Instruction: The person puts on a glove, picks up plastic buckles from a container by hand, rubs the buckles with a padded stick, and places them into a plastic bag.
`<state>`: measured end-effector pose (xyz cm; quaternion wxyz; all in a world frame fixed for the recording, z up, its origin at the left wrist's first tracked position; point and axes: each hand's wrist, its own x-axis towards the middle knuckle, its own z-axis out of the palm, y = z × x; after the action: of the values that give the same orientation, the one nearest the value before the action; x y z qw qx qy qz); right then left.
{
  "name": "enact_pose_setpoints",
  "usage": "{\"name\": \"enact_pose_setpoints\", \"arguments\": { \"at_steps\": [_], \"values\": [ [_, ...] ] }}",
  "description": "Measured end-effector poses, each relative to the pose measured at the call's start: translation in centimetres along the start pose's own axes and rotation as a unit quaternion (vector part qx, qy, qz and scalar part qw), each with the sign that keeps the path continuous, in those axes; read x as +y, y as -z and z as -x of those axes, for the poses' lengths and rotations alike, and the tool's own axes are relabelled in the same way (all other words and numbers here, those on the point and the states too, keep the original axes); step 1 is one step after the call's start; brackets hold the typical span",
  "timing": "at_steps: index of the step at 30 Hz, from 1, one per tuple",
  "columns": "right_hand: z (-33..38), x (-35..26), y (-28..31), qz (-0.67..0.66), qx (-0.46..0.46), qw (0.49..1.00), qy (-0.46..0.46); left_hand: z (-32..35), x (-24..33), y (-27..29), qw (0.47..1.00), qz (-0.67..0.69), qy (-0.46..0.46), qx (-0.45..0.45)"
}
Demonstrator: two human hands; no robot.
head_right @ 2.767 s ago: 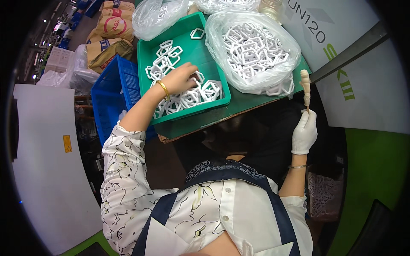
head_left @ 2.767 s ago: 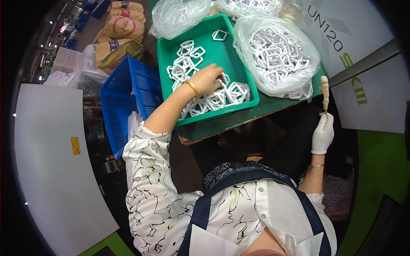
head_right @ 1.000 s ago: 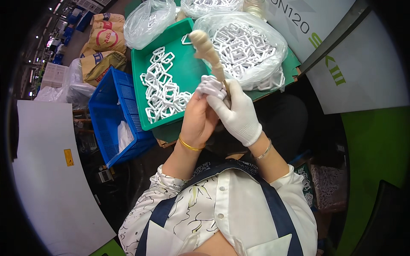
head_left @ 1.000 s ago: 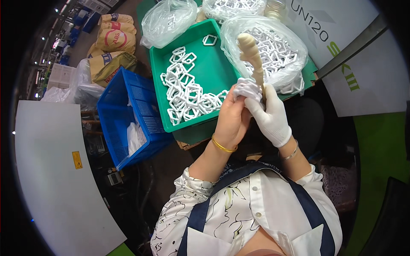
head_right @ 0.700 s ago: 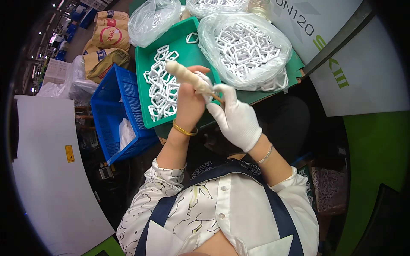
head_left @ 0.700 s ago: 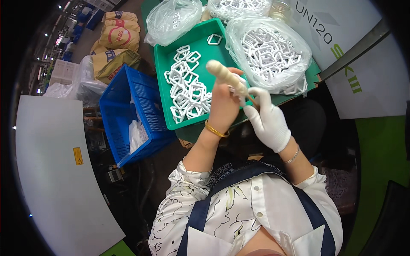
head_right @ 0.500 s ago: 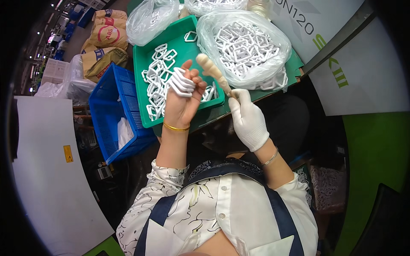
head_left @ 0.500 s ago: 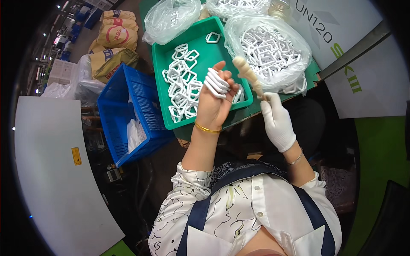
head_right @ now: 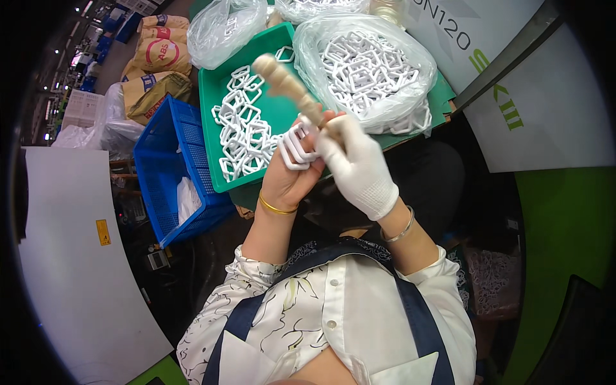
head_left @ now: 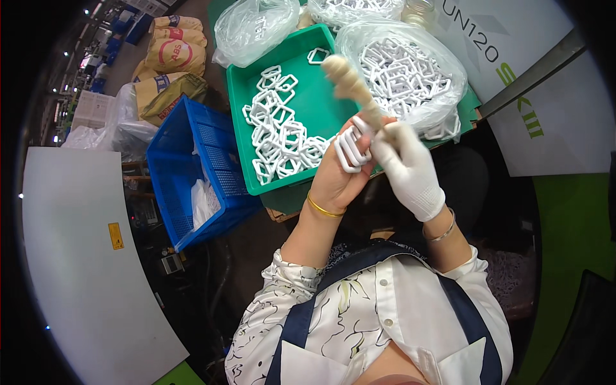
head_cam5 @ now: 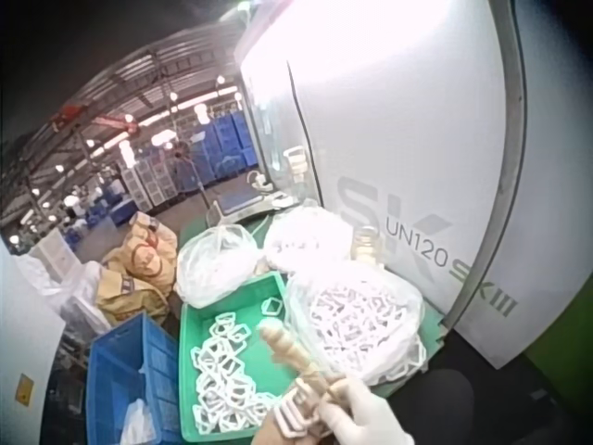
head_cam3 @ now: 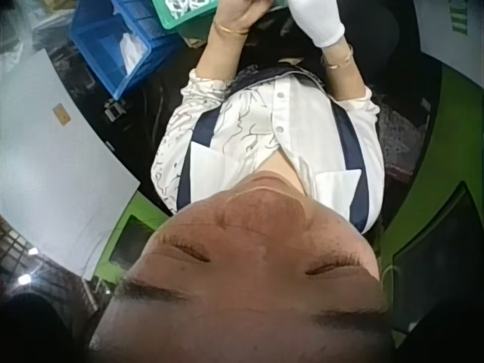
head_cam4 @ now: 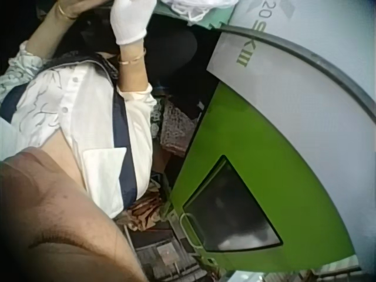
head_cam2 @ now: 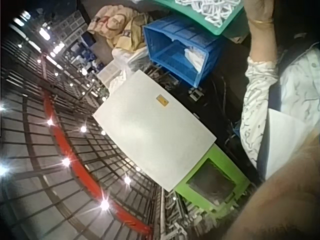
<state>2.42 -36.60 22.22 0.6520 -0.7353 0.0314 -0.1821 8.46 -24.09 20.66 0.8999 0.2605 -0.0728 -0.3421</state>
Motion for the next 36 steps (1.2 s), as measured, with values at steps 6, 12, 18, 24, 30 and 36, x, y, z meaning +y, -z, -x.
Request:
{"name": "enact_pose_setpoints", "arguments": {
  "at_steps": [6, 12, 18, 24, 30, 36],
  "values": [
    [0.4, -1.1, 0.2, 0.046, 0.027, 0.997, -0.055, -0.6, -0.5, 0.3, 0.997, 0.042, -0.008, 0.062],
    [-0.6, -0.3, 0.0, 0.027, 0.101, 0.99, -0.091, -0.4, -0.5, 0.4, 0.997, 0.06, -0.024, 0.039],
    [0.6, -0.9, -1.2, 0.062, 0.042, 0.996, -0.044, -0.3, -0.8, 0.9, 0.997, 0.061, -0.036, 0.024],
    [0.1, -0.2, 0.8, 0.08, 0.079, 0.99, -0.09, -0.1, 0.1, 0.3, 0.994, 0.063, -0.057, 0.066],
    [1.2, 0.8, 1.8, 0.149, -0.003, 0.988, -0.051, -0.3, 0.0, -1.3, 0.996, 0.067, -0.044, 0.045],
    [1.1, -1.5, 0.5, 0.118, -0.005, 0.989, -0.083, -0.3, -0.9, 1.0, 0.996, 0.043, -0.049, 0.066]
  ]
}}
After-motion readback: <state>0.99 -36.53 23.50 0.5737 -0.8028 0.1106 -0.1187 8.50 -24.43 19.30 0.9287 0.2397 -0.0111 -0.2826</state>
